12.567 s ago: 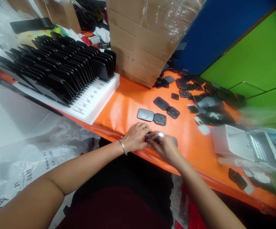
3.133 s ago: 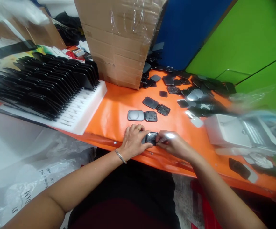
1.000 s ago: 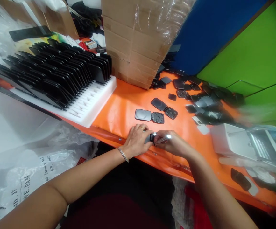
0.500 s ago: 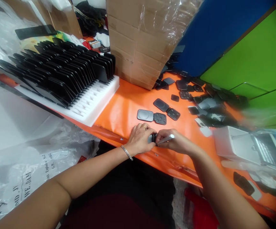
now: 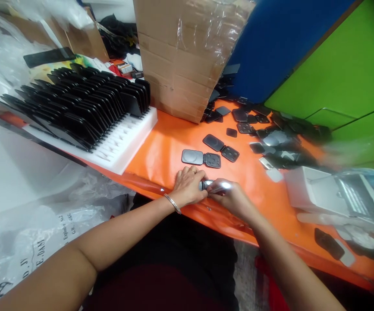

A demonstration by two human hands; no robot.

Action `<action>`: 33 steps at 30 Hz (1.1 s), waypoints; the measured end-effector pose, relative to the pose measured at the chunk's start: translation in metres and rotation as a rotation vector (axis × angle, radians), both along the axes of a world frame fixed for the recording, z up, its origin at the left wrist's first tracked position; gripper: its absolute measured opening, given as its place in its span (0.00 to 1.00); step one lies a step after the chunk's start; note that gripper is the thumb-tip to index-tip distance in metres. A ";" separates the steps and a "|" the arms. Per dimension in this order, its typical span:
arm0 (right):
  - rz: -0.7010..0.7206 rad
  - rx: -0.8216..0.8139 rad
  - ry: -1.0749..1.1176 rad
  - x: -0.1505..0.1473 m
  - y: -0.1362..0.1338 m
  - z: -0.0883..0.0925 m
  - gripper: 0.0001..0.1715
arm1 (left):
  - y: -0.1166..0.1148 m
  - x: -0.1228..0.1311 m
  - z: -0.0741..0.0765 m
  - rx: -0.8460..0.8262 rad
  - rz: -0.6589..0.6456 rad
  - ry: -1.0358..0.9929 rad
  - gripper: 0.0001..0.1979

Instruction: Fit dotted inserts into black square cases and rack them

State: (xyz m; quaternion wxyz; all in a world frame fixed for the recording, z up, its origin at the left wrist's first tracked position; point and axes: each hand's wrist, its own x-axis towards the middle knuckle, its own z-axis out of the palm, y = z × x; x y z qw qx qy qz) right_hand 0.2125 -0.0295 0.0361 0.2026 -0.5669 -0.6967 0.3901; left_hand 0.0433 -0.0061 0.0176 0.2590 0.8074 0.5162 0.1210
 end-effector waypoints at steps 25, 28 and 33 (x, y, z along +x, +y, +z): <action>0.110 -0.207 0.051 0.008 -0.042 0.035 0.04 | -0.005 -0.017 -0.007 0.178 -0.149 -0.021 0.21; -0.095 -0.199 0.175 0.022 -0.046 0.042 0.12 | -0.003 -0.020 -0.006 0.182 -0.173 -0.040 0.21; -0.467 -0.058 0.316 0.035 -0.036 0.027 0.18 | 0.008 -0.033 -0.002 0.198 -0.328 -0.069 0.20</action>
